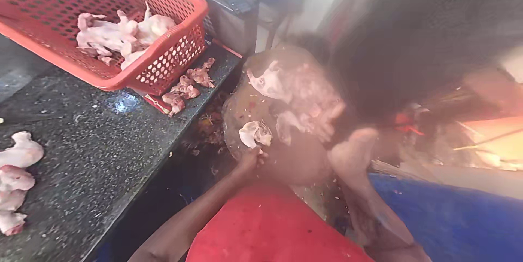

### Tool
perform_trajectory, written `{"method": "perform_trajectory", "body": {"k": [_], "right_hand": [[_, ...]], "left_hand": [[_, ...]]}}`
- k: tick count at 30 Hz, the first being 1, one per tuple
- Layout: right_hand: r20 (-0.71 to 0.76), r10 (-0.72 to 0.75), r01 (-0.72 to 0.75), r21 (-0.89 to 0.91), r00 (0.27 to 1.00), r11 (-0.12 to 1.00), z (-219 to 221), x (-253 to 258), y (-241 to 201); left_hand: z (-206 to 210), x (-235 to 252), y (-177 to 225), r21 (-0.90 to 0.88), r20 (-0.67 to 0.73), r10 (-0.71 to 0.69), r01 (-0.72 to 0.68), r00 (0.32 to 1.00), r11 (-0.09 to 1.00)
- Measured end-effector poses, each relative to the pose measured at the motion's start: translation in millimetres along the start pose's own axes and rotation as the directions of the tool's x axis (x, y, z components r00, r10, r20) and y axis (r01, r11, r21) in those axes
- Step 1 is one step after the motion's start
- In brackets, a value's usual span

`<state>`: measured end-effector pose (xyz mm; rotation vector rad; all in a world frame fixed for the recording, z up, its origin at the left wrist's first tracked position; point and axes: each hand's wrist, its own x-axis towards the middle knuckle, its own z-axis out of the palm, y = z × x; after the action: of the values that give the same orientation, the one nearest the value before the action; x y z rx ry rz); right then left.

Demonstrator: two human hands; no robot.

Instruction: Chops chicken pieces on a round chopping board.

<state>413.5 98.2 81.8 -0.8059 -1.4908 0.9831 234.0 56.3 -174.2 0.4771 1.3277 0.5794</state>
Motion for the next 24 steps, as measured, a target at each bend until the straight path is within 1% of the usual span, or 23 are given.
{"method": "perform_trajectory", "body": {"k": [1,2,3,4,5,6,7,8,9,10,11,13,16,18,20,21,23,24], "right_hand": [[-0.016,-0.069,0.069,0.017,0.998,0.997,9.2,-0.4,-3.3],[-0.038,-0.102,0.103,0.01,0.994,0.995,19.0,-8.4,5.3],[-0.053,-0.074,0.072,-0.038,0.996,0.997,27.2,-26.5,26.7],[-0.04,-0.012,0.005,-0.176,0.999,0.984,32.2,-54.1,59.5],[-0.001,0.111,-0.105,-0.337,0.994,0.936,33.1,-86.9,98.4],[0.046,0.337,-0.278,-0.465,0.94,0.84,29.6,-115.1,132.0],[0.075,0.595,-0.463,-0.552,0.801,0.693,25.7,-131.6,155.1],[0.063,0.769,-0.606,-0.576,0.637,0.549,23.1,-140.4,170.2],[0.057,0.857,-0.689,-0.568,0.513,0.45,22.9,-141.1,176.0],[0.059,0.895,-0.736,-0.547,0.441,0.399,23.4,-139.5,177.8],[0.058,0.909,-0.758,-0.532,0.412,0.378,24.2,-137.1,178.9],[0.062,0.916,-0.768,-0.524,0.397,0.368,24.7,-118.7,184.2],[0.069,0.931,-0.781,-0.523,0.359,0.34,33.2,-89.2,188.8],[0.09,0.923,-0.794,-0.485,0.373,0.368,34.7,-79.9,200.8],[0.114,0.895,-0.768,-0.473,0.432,0.431,30.6,-76.7,199.4],[0.13,0.858,-0.73,-0.472,0.497,0.494,26.9,-78.3,192.8],[0.135,0.738,-0.595,-0.504,0.661,0.626,18.8,-98.5,170.7],[0.134,0.682,-0.529,-0.531,0.719,0.662,11.9,-109.1,158.1]], "left_hand": [[4.0,-1.1,-0.2,-0.002,0.004,-0.008,0.008,1.0,1.0],[7.0,-2.3,-0.2,-0.009,0.01,-0.009,0.009,1.0,1.0],[9.2,-3.8,0.2,-0.013,0.013,-0.006,0.006,1.0,1.0],[10.5,-5.8,1.4,-0.015,0.012,-0.003,0.003,1.0,1.0],[10.7,-9.0,3.2,-0.015,0.011,0.002,-0.002,1.0,1.0],[9.0,-11.5,5.2,-0.005,0.016,0.008,-0.008,1.0,1.0],[5.8,-13.2,4.3,0.009,0.026,0.013,-0.013,1.0,1.0],[0.9,-15.7,0.2,0.015,0.048,0.025,-0.025,0.999,1.0],[-8.3,-20.6,-3.3,0.013,0.075,0.045,-0.046,0.996,0.999],[-20.2,-28.0,-7.4,0.006,0.104,0.058,-0.058,0.993,0.998],[-32.8,-37.0,-11.6,-0.003,0.123,0.068,-0.068,0.99,0.998],[-51.1,-51.4,-11.7,0.001,0.129,0.06,-0.061,0.99,0.998],[-67.5,-70.5,-14.3,0.052,0.12,0.025,-0.032,0.992,0.998],[-72.9,-78.4,-18.5,0.031,0.101,0.033,-0.036,0.994,0.999],[-76.6,-84.0,-18.1,-0.02,0.058,0.069,-0.068,0.996,0.997],[-78.9,-84.4,-16.0,-0.035,0.026,0.09,-0.089,0.996,0.995],[-85.3,-87.7,-17.4,-0.05,-0.029,0.128,-0.129,0.991,0.99],[-88.9,-88.4,-18.2,-0.062,-0.04,0.148,-0.15,0.988,0.987]]}}
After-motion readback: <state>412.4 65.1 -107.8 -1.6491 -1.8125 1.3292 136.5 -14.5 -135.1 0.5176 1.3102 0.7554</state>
